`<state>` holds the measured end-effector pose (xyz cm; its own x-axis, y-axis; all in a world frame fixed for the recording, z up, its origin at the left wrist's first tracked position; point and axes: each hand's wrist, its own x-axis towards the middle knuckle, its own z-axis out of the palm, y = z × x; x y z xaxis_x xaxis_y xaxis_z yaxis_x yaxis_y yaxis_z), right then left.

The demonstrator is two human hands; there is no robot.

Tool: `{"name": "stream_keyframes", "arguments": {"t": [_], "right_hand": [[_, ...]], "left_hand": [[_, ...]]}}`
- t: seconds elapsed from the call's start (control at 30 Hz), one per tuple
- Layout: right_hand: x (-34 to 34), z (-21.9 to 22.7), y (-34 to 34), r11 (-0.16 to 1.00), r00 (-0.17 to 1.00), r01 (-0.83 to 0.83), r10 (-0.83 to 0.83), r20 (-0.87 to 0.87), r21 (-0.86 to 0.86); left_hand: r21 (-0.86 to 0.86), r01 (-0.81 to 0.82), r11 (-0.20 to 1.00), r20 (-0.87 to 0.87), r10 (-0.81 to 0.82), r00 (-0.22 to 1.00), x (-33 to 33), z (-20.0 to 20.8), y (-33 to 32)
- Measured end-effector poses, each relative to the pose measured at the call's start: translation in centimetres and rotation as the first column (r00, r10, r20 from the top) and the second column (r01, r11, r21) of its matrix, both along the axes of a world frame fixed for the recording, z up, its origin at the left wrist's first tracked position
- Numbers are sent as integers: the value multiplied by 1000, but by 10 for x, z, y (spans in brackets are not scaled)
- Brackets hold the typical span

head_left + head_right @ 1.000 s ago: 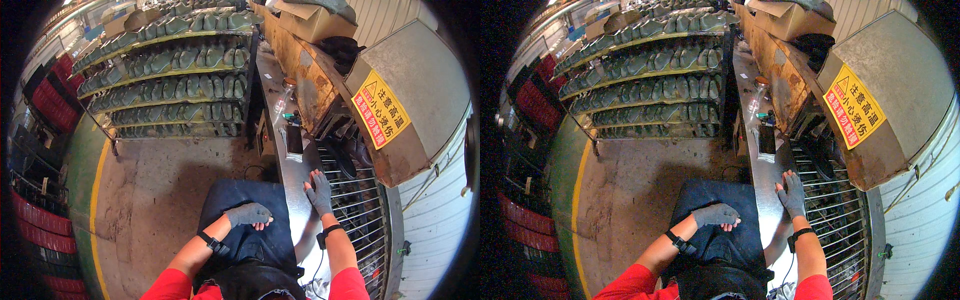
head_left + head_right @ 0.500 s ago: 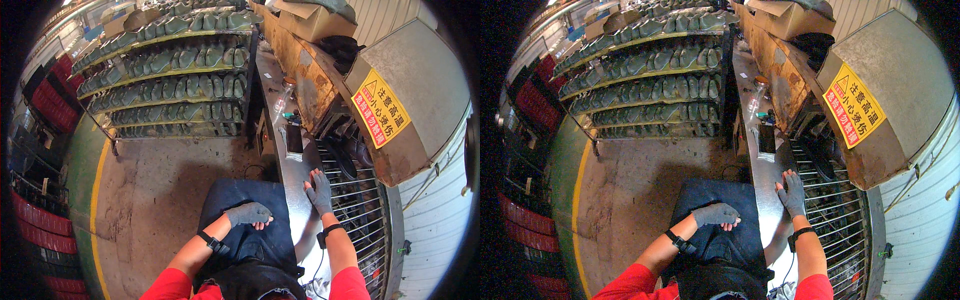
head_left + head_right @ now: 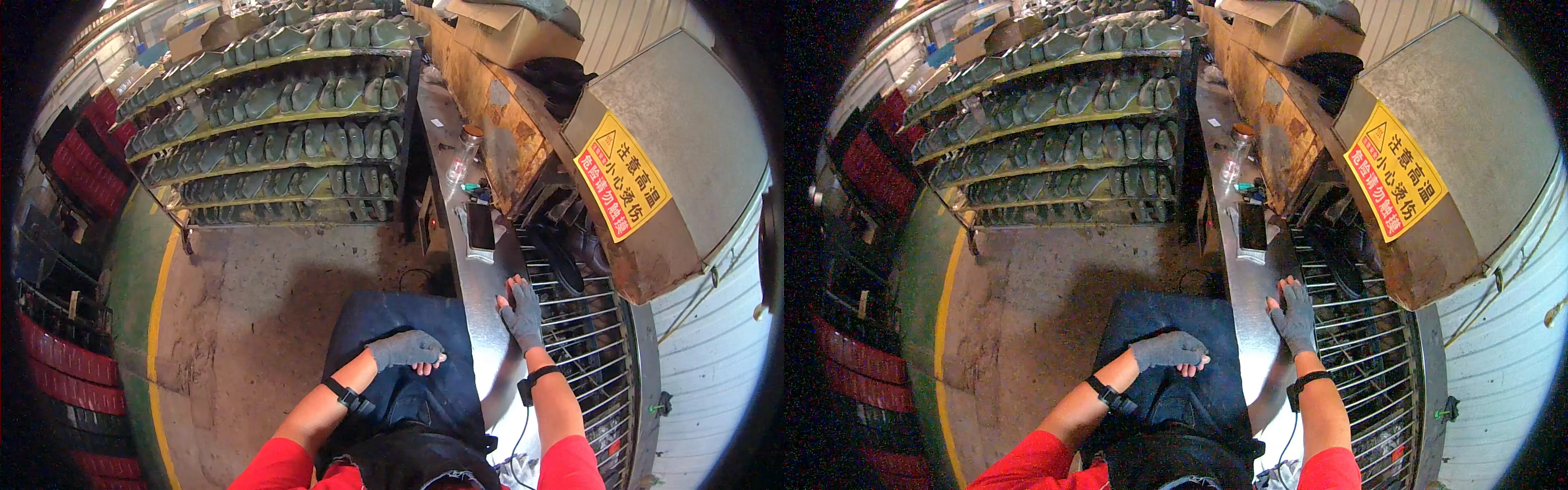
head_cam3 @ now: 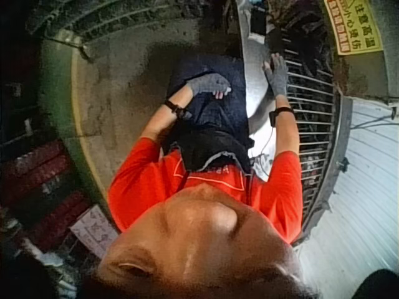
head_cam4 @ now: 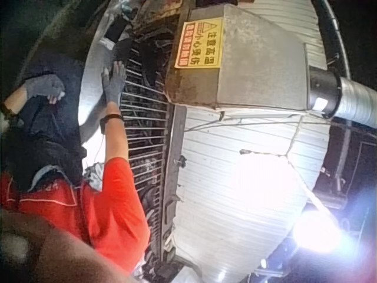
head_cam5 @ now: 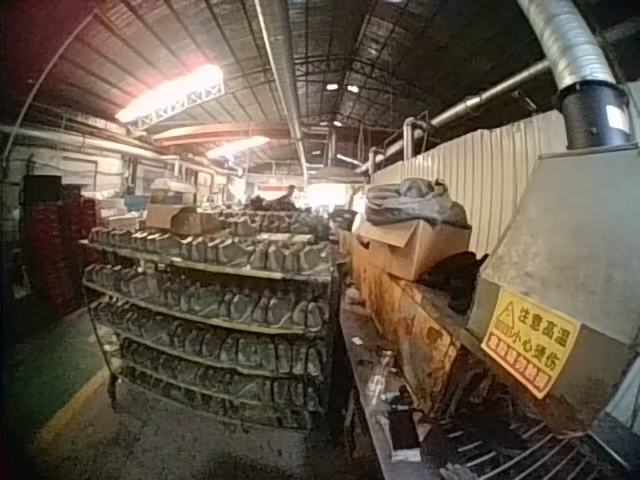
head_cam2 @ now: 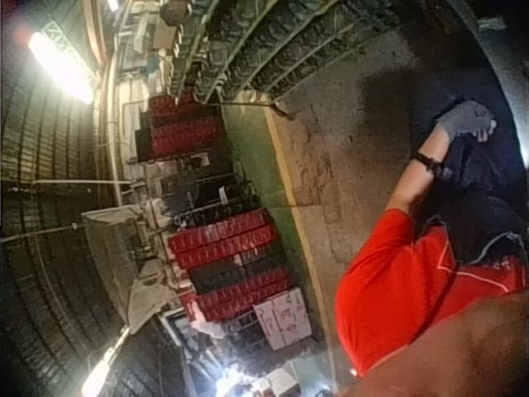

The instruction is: Inspecting and checking the quality of finished shoes on a conveyor belt.

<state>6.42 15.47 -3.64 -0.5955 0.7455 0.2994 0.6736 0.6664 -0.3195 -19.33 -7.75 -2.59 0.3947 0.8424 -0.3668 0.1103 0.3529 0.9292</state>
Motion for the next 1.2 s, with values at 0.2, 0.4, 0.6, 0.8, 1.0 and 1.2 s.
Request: {"name": "stream_keyframes", "arguments": {"t": [0.2,0.4,0.6,0.8,1.0,1.2], "right_hand": [[0,1,-1,1000,1000,3,-3,-10,-4],[-1,2,-2,1000,1000,-1,1,-17,15],[2,-6,3,999,998,-18,20,-52,35],[0,-4,2,999,999,-14,15,-51,36],[-1,-2,1,1000,999,-15,15,-44,7],[-1,-4,2,1000,999,-14,14,-40,13]], "left_hand": [[2,-1,1000,-3,1,1000,1,3,0],[-10,-3,1000,-4,3,1000,0,4,-1],[-17,-2,1000,-17,1,1000,1,6,1],[-14,4,1000,-14,-4,1000,0,4,0],[-14,6,1000,-21,-7,1000,0,3,1],[-13,13,1000,-15,-13,1000,0,0,1]]}}
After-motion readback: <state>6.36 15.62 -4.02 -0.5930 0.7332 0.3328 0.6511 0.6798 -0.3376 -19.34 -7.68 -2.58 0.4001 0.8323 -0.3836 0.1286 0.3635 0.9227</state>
